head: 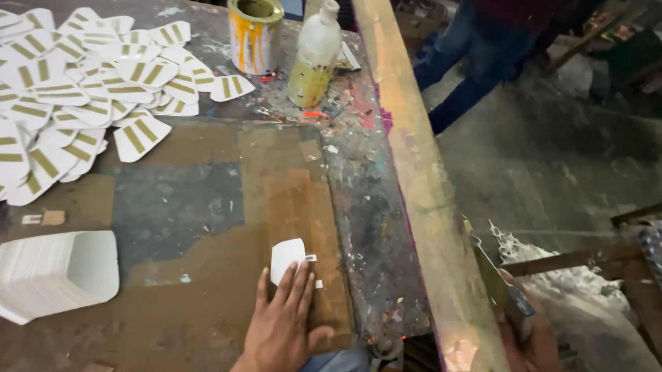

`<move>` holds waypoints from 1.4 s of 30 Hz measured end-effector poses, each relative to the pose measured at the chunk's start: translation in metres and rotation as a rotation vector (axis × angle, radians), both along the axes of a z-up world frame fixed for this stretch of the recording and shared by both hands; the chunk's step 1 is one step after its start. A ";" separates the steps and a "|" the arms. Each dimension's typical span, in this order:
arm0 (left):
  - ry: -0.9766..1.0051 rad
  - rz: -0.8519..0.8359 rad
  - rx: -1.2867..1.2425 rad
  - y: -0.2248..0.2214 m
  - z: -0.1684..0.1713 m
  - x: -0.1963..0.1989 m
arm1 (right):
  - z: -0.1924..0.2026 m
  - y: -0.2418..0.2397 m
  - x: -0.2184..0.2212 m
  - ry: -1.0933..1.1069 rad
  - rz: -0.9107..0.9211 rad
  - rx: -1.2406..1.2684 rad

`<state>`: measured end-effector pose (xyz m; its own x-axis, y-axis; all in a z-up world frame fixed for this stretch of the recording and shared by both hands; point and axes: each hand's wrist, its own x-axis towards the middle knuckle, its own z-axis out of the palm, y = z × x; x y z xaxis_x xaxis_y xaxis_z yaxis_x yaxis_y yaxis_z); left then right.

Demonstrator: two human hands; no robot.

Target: Screen printing gold designs onto small paper pieces using a manual screen and squeegee.

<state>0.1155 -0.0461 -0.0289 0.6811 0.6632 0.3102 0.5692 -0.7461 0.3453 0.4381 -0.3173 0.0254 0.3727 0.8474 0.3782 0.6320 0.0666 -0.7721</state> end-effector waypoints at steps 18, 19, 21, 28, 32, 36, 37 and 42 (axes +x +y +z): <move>-1.079 0.396 -0.824 0.028 0.052 -0.182 | -0.017 0.160 -0.142 -0.203 0.304 0.015; -0.918 0.547 -0.818 0.032 0.025 -0.182 | -0.029 0.157 -0.147 -0.206 0.290 -0.028; -0.755 0.695 -0.815 0.034 -0.006 -0.178 | -0.039 0.158 -0.150 -0.210 0.280 -0.077; -0.347 0.850 -0.618 0.034 -0.021 -0.177 | -0.018 0.246 -0.157 -0.234 0.544 -0.031; -0.309 0.791 -0.503 0.031 -0.023 -0.180 | -0.010 0.271 -0.166 -0.051 0.601 -0.075; -0.317 0.889 -0.583 0.027 -0.011 -0.171 | -0.026 0.210 -0.188 -0.127 0.476 -0.137; -0.355 0.862 -0.532 0.026 -0.013 -0.170 | -0.041 0.195 -0.186 -0.148 0.466 -0.098; -0.432 0.800 -0.405 0.024 -0.023 -0.171 | -0.049 0.181 -0.184 -0.130 0.436 0.023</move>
<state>-0.0558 -0.0217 -0.0519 -0.1308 0.9886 0.0752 0.6189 0.0222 0.7852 0.2540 -0.1367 -0.0238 -0.0692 0.9055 0.4186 0.6327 0.3642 -0.6834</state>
